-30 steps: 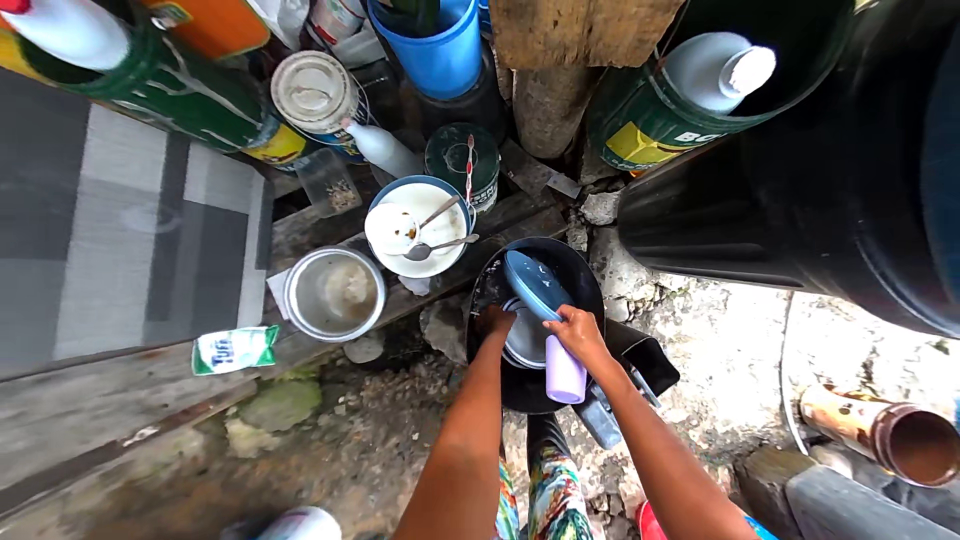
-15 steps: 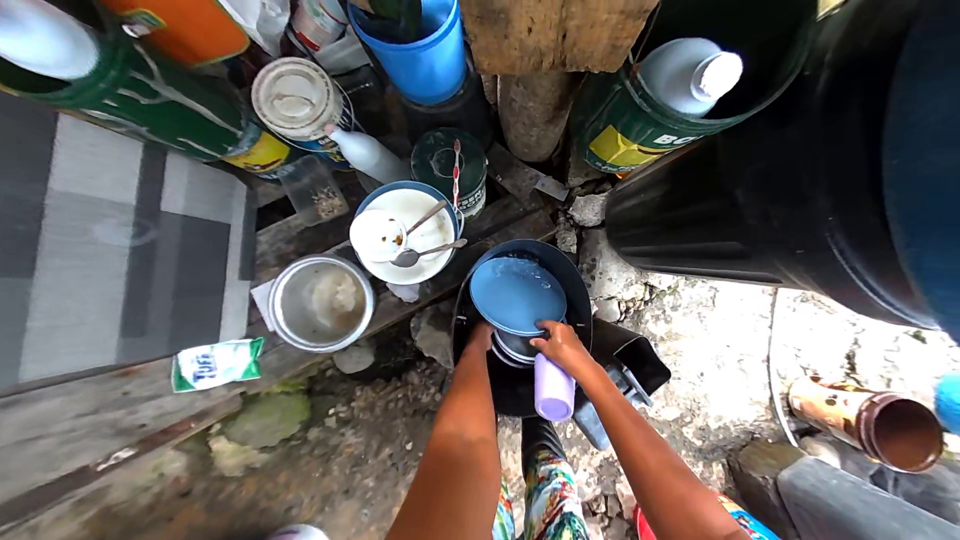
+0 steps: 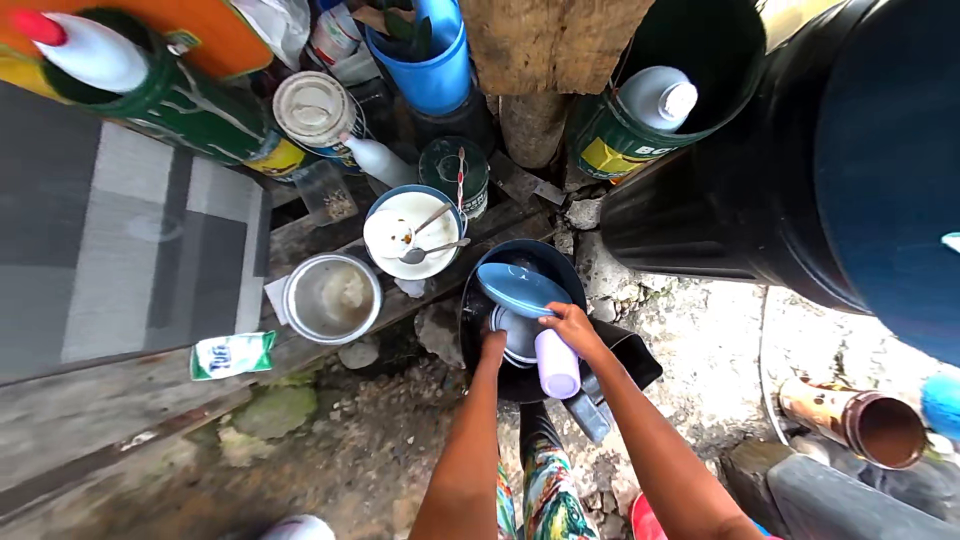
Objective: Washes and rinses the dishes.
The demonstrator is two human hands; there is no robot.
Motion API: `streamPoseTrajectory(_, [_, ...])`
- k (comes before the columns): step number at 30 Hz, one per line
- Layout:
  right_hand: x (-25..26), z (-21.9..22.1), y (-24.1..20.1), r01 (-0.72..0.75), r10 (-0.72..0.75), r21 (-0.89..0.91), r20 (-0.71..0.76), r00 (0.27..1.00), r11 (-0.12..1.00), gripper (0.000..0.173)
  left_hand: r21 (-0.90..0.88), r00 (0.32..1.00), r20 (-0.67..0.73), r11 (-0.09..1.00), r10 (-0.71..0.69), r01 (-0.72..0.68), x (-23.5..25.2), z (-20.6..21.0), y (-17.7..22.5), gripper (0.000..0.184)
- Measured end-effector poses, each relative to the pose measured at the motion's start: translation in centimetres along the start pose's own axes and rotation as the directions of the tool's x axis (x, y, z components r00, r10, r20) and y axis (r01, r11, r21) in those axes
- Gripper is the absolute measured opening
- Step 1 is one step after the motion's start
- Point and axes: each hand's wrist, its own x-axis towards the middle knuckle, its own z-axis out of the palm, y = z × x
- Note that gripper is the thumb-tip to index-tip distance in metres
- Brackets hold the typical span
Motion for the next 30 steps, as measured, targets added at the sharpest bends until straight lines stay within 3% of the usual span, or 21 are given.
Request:
streamPoseTrajectory(2, [-0.2,-0.4,0.3,0.006,-0.002,0.168,-0.025,1.0,0.986,0.013,0.042,0.994,-0.069,0.995,0.089,-0.086,-0.5,0.1,-0.6,0.071])
streamPoseTrajectory(6, [-2.2,-0.5,-0.2,0.035,0.008,0.46,-0.091,0.996,0.887,0.005,0.275,0.981,-0.121,0.955,0.15,-0.112,-4.1,-0.5,0.5,0.07])
streamPoseTrajectory(11, [-6.6,-0.7,-1.6,0.097,0.027,0.601,-0.193,0.981,0.793,0.007,0.431,0.951,-0.117,0.878,0.285,-0.21,-8.3,-1.1,1.7,0.071])
streamPoseTrajectory(16, [-11.1,-1.4,-1.8,0.221,0.036,0.751,-0.31,0.95,0.622,0.016,0.58,0.915,-0.041,0.755,0.401,-0.305,-11.9,-2.0,2.7,0.073])
streamPoseTrajectory(21, [-14.1,-2.4,-0.6,0.289,0.108,0.889,-0.347,0.932,0.356,0.026,0.613,0.799,-0.064,0.656,0.598,-0.441,-14.0,-3.1,2.1,0.069])
streamPoseTrajectory(23, [-15.2,-2.6,-0.9,0.251,0.189,0.901,-0.332,0.924,0.355,0.027,0.598,0.748,-0.083,0.633,0.659,-0.491,-14.5,-3.7,2.0,0.067])
streamPoseTrajectory(24, [-15.8,-2.8,-1.3,0.211,0.217,0.874,-0.331,0.918,0.438,0.03,0.594,0.733,-0.089,0.627,0.674,-0.504,-14.8,-4.0,2.1,0.066])
streamPoseTrajectory(25, [-16.5,-2.8,-1.8,0.138,0.248,0.781,-0.353,0.902,0.609,0.032,0.594,0.72,-0.097,0.621,0.687,-0.512,-15.1,-4.3,2.1,0.066])
streamPoseTrajectory(26, [-17.2,-2.9,-2.3,0.006,0.249,0.566,-0.372,0.895,0.824,0.038,0.599,0.699,-0.113,0.61,0.706,-0.519,-15.4,-4.5,2.1,0.065])
streamPoseTrajectory(27, [-17.7,-3.0,-2.6,-0.15,0.217,0.201,-0.368,0.904,0.968,0.042,0.607,0.669,-0.128,0.591,0.732,-0.531,-15.5,-4.7,2.1,0.065])
streamPoseTrajectory(28, [-18.1,-2.9,-2.7,-0.248,0.17,-0.204,-0.334,0.927,0.947,0.041,0.612,0.641,-0.139,0.574,0.755,-0.544,-15.5,-5.0,2.0,0.065])
streamPoseTrajectory(29, [-18.3,-2.9,-3.1,-0.263,0.126,-0.524,-0.283,0.951,0.81,0.039,0.616,0.623,-0.148,0.564,0.768,-0.55,-15.5,-5.2,2.0,0.065])
streamPoseTrajectory(30, [-18.3,-2.8,-3.3,-0.268,0.142,-0.68,-0.236,0.961,0.683,0.039,0.614,0.609,-0.161,0.562,0.777,-0.554,-15.6,-5.5,2.1,0.065])
